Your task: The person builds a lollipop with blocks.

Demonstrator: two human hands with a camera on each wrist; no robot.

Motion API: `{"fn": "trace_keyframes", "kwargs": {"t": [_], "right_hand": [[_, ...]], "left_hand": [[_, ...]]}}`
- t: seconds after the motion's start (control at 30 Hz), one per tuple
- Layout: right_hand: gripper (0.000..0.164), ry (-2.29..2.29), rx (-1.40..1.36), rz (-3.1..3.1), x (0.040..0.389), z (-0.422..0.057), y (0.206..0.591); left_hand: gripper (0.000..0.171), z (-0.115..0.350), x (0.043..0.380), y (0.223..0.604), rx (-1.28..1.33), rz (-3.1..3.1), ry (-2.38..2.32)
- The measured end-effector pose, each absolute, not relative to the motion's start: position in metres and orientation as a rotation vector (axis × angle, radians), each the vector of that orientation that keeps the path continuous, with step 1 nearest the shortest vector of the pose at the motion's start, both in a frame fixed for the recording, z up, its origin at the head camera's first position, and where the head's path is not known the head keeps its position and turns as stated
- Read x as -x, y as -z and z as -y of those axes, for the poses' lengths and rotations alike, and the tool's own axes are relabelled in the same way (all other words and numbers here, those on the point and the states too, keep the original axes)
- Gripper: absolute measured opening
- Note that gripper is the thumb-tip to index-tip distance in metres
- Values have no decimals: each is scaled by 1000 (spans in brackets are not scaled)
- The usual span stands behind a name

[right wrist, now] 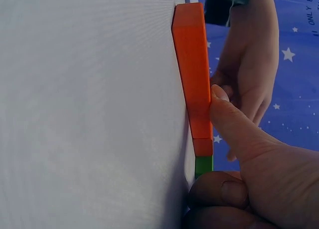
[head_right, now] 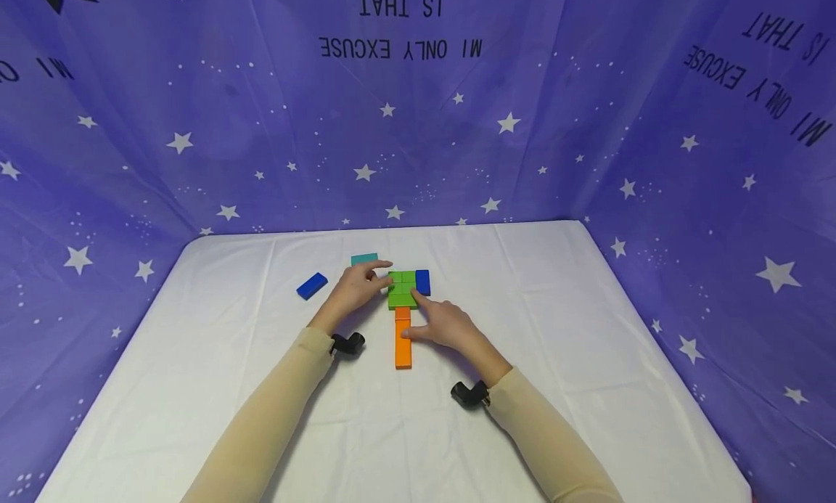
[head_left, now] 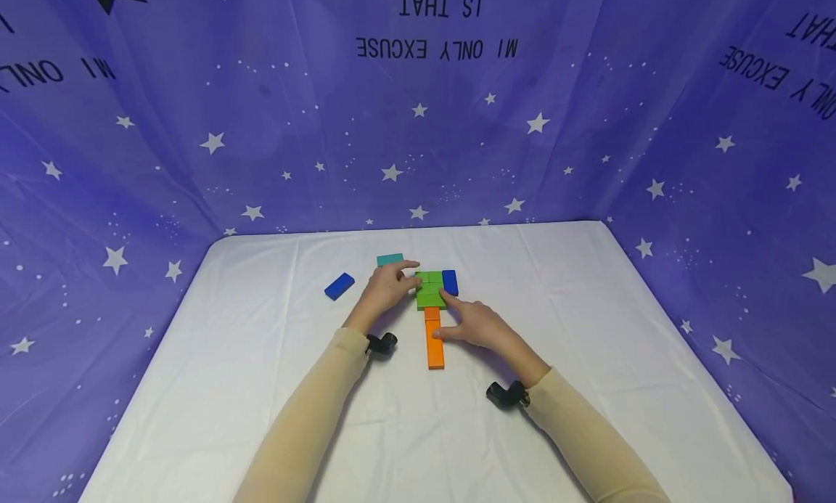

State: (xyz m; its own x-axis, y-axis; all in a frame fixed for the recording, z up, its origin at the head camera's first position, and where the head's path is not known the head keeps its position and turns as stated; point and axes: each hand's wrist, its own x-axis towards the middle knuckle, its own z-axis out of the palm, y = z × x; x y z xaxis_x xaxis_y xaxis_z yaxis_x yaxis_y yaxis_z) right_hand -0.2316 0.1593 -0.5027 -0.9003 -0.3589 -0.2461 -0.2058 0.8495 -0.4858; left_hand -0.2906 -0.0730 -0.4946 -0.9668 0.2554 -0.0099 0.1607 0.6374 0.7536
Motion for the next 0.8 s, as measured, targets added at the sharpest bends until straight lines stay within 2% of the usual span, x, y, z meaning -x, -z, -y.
{"fn": "trace_keyframes", "kwargs": {"t": [0.3,0.8], "right_hand": [[102,655,407,-2696,232,-158,502],[103,671,400,-2690,232,-158,503]], "left_hand": [[54,110,278,467,-453,-2680,-1259],[62,176,266,448,-255,-2840,-1068]]}}
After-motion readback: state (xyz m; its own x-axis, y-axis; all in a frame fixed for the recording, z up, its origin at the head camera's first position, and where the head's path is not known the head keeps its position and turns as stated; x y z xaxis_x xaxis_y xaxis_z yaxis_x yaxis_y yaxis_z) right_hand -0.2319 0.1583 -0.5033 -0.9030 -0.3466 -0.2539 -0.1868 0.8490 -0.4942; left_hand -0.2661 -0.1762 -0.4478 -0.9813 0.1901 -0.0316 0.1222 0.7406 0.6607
